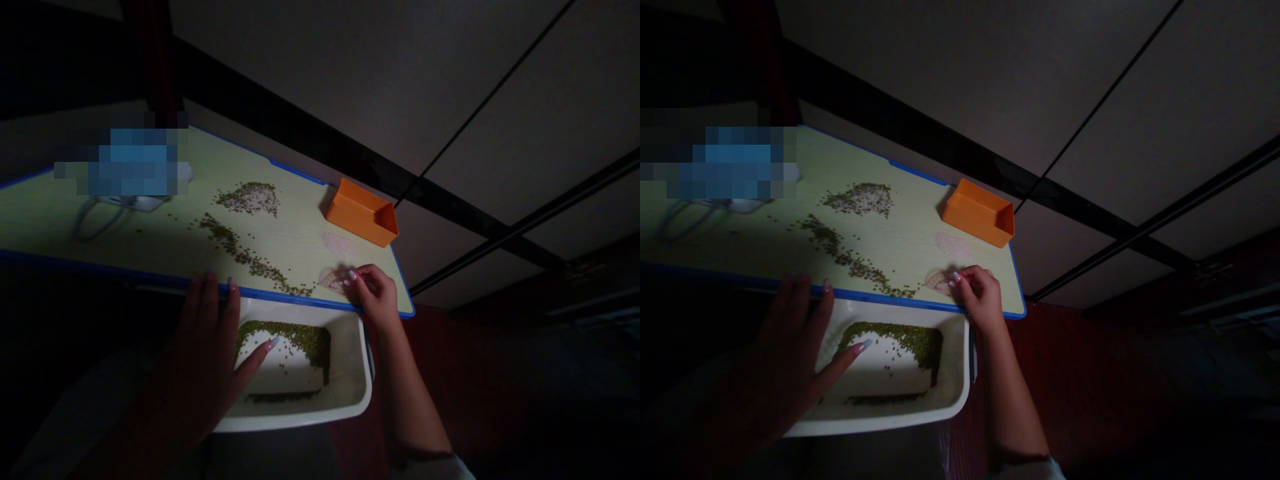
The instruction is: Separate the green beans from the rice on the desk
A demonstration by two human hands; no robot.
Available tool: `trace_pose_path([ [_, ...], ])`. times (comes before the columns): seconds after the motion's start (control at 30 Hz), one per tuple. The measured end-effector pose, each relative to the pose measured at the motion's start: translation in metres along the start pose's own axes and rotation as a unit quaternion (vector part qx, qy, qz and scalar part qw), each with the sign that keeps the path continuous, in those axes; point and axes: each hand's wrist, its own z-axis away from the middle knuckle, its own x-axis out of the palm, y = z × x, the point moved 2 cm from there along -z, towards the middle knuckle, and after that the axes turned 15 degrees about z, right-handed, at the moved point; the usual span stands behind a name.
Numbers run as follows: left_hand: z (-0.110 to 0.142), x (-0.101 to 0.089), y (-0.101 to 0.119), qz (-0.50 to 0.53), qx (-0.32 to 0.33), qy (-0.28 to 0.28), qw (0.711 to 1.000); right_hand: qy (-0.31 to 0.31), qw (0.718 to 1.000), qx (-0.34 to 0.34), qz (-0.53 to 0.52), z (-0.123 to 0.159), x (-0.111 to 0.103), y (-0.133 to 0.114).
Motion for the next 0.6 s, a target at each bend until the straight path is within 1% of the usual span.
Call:
trace_pose_path([
  [0.17, 0.0, -0.001, 0.0, 0.02, -0.003, 0.003, 1.0, -0.021, 0.999, -0.005, 0.031, -0.006, 0.005, -0.005],
  [0.37, -0.002, -0.004, 0.003, 0.044, -0.011, -0.001, 0.999, -0.044, 0.994, -0.05, 0.091, -0.017, 0.01, -0.017],
  [0.47, -0.001, -0.004, 0.002, 0.026, -0.006, 0.001, 1.0, -0.048, 0.992, -0.073, 0.088, -0.021, 0.011, -0.02],
  [0.6, 0.001, -0.003, 0.001, 0.006, 0.01, 0.008, 1.0, -0.046, 0.994, -0.081, 0.06, -0.02, 0.009, -0.017],
])
